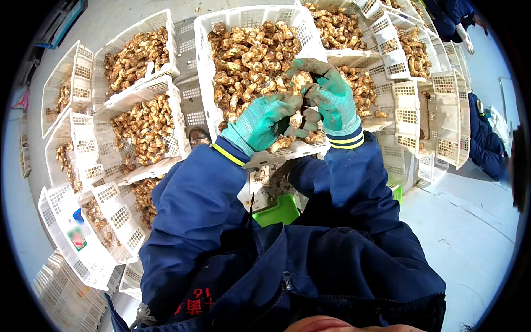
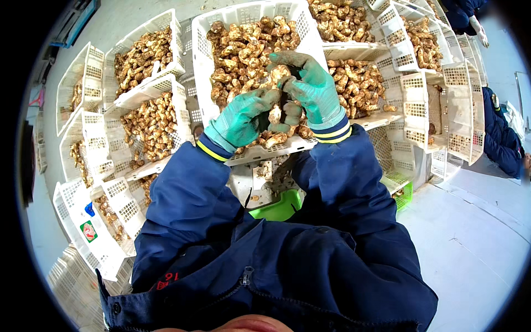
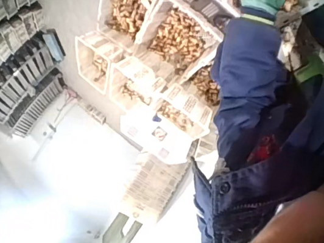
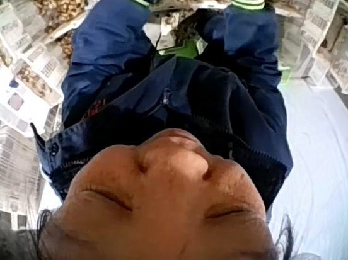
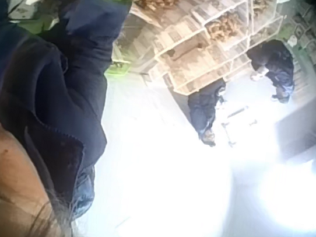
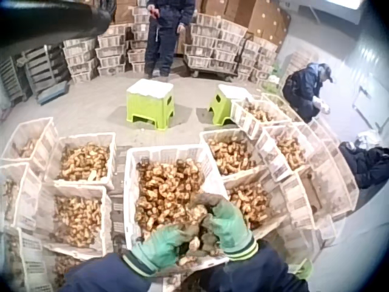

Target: The person sorts ginger roots by picking them up from white plastic crates, removing loose dirt or smaller pieces by hand, and placing the roots into different crates.

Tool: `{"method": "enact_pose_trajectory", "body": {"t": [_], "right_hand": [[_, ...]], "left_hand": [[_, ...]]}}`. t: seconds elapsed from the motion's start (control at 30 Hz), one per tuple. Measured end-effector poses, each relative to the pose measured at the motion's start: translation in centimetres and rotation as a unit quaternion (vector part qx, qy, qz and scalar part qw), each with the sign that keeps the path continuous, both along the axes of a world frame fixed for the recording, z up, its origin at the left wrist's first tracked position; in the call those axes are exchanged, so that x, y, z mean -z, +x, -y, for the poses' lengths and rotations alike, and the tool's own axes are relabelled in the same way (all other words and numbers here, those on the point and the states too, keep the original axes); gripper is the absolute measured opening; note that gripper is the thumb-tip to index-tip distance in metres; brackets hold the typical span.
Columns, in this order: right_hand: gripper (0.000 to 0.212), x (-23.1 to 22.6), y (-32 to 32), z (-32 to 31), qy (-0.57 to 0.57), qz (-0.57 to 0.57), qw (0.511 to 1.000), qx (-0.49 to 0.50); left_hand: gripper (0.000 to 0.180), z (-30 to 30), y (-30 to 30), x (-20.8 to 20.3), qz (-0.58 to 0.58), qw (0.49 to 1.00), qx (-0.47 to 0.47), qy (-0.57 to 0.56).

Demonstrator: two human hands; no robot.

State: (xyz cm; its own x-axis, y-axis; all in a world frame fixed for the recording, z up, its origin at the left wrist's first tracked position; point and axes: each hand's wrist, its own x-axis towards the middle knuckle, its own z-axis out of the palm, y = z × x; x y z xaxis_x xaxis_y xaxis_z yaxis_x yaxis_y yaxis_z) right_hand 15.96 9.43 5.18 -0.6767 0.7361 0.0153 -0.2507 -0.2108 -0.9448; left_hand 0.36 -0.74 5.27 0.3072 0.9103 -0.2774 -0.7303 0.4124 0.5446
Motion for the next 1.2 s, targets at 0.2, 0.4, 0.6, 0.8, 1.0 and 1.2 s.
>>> {"method": "enact_pose_trajectory", "body": {"t": [0.2,0.4,0.6,0.8,1.0,1.2], "right_hand": [[0.052,0.4,0.3,-1.1,0.009,0.02,0.999,0.047],[0.035,5.7,4.2,-5.5,0.124,0.425,0.894,0.063],[0.036,8.7,1.5,-4.6,0.309,0.55,0.775,0.028],[0.055,16.7,-4.7,-7.8,0.317,0.677,0.643,-0.164],[0.085,19.5,-8.1,-5.6,0.306,0.714,0.607,-0.167],[0.041,18.3,-5.5,-6.8,0.243,0.647,0.722,-0.029]], "left_hand": [[0.017,-0.4,0.3,2.7,-0.029,0.987,-0.141,-0.069],[0.025,-1.3,-2.2,4.4,-0.1,0.982,-0.113,-0.116],[0.048,-1.8,-11.5,-1.8,-0.049,0.86,-0.508,0.006],[0.044,-1.9,-4.2,4.0,-0.12,0.977,-0.174,-0.012],[0.052,0.2,-1.5,3.2,-0.192,0.98,-0.021,-0.047],[0.045,0.0,-2.4,3.1,-0.149,0.983,-0.08,-0.072]]}}
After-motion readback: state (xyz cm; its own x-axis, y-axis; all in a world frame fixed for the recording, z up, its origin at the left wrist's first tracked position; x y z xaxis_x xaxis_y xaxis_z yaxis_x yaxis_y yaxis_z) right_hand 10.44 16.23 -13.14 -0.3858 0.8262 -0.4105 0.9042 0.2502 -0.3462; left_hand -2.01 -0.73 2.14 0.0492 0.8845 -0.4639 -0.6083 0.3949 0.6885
